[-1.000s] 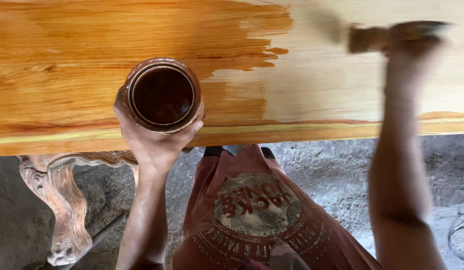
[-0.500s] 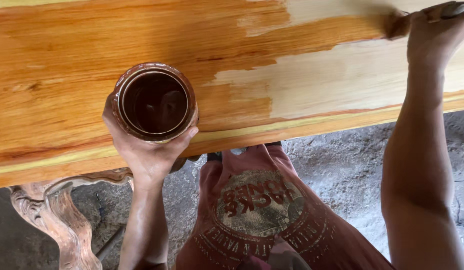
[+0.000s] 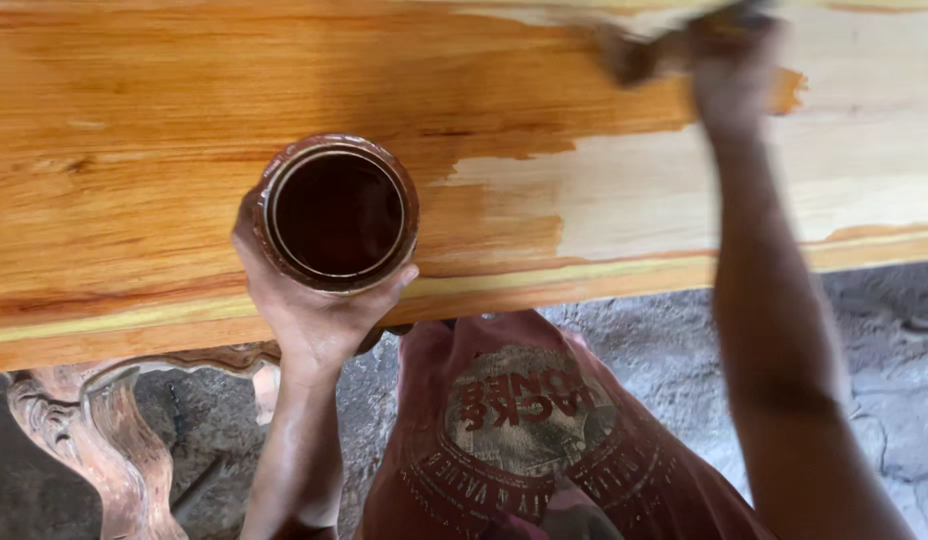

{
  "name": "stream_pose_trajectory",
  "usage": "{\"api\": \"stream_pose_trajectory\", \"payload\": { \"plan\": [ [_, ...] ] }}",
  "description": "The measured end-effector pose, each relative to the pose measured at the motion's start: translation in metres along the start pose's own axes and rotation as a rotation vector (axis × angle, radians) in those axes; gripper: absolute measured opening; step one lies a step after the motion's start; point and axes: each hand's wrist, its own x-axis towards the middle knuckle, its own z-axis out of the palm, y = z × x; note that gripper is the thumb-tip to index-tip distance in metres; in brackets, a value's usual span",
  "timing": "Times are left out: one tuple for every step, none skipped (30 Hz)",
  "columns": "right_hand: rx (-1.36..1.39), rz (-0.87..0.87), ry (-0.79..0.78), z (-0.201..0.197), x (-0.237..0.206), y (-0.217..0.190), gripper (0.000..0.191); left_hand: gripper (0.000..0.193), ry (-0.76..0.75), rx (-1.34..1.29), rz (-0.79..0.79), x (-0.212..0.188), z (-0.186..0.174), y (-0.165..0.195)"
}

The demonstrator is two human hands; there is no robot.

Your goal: The person holds a can of brown wood stain in one hand and a wide brush in the other, dips the brush into the can, and brushes the stain across a long unfinished wooden board resting on a carved wooden stand, working along the board to coat the bare wood sections.

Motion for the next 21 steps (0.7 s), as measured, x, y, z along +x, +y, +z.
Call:
{"api": "stream_pose_trajectory", "payload": {
  "plan": [
    [-0.157, 0.224, 0.084, -0.043, 0.005, -0.001, 0.007, 0.107, 0.009, -0.007, 0.000, 0.000, -0.001, 0.000],
    [-0.330, 0.193, 0.049, -0.067, 0.011, -0.001, 0.014, 0.106, 0.016, -0.009, -0.007, 0.000, -0.001, 0.001],
    [-0.503, 0.158, 0.020, -0.086, 0.016, -0.007, 0.023, 0.105, 0.023, -0.007, -0.004, -0.001, -0.002, 0.002],
    [-0.701, 0.182, 0.033, -0.084, 0.018, -0.010, 0.030, 0.104, 0.024, -0.008, 0.002, -0.002, -0.003, 0.003],
    [-0.899, 0.197, 0.050, -0.072, 0.021, -0.019, 0.039, 0.104, 0.030, 0.000, 0.012, -0.001, -0.002, 0.004],
    [-0.635, 0.098, -0.045, -0.041, 0.021, -0.024, 0.028, 0.104, 0.036, 0.009, 0.022, -0.001, -0.001, 0.004],
    [-0.653, -0.040, -0.103, -0.001, 0.022, -0.031, 0.026, 0.105, 0.043, 0.030, 0.025, -0.002, -0.002, 0.006],
    [-0.667, -0.179, -0.157, 0.044, 0.023, -0.036, 0.025, 0.106, 0.047, 0.042, 0.017, -0.002, -0.002, 0.007],
    [-0.494, -0.054, -0.257, 0.093, 0.026, -0.041, 0.008, 0.107, 0.051, 0.054, 0.009, -0.003, -0.002, 0.008],
    [-0.641, -0.055, -0.255, 0.137, 0.028, -0.044, 0.015, 0.107, 0.047, 0.053, -0.009, -0.004, -0.003, 0.010],
    [-0.595, -0.078, -0.223, 0.180, 0.038, -0.045, 0.022, 0.107, 0.043, 0.048, -0.022, -0.004, -0.002, 0.010],
    [-0.515, -0.050, -0.358, 0.206, 0.044, -0.045, 0.020, 0.107, 0.042, 0.020, -0.027, -0.005, -0.001, 0.011],
    [-0.394, -0.040, -0.544, 0.221, 0.052, -0.042, 0.018, 0.106, 0.040, -0.010, -0.034, -0.006, 0.002, 0.011],
    [-0.319, -0.044, -0.649, 0.223, 0.058, -0.037, 0.017, 0.106, 0.041, -0.020, -0.031, -0.006, 0.004, 0.011],
    [-0.234, -0.065, -0.698, 0.211, 0.064, -0.028, 0.017, 0.106, 0.042, -0.031, -0.028, -0.007, 0.007, 0.011],
    [-0.130, -0.076, -0.717, 0.189, 0.069, -0.018, 0.019, 0.107, 0.046, -0.017, -0.020, -0.008, 0.007, 0.012],
    [-0.014, -0.108, -0.688, 0.156, 0.070, -0.006, 0.021, 0.106, 0.050, -0.020, -0.015, -0.009, 0.008, 0.012],
    [0.019, -0.183, -0.625, 0.115, 0.071, 0.008, 0.023, 0.106, 0.055, -0.023, -0.009, -0.011, 0.009, 0.013],
    [0.003, -0.262, -0.550, 0.070, 0.068, 0.021, 0.026, 0.105, 0.062, -0.038, -0.005, -0.012, 0.010, 0.013],
    [-0.027, -0.369, -0.447, 0.024, 0.067, 0.035, 0.030, 0.105, 0.065, -0.035, -0.018, -0.015, 0.010, 0.013],
    [-0.421, -0.285, -0.306, -0.026, 0.060, 0.042, 0.028, 0.104, 0.067, -0.033, -0.032, -0.018, 0.009, 0.014]
  ]
}}
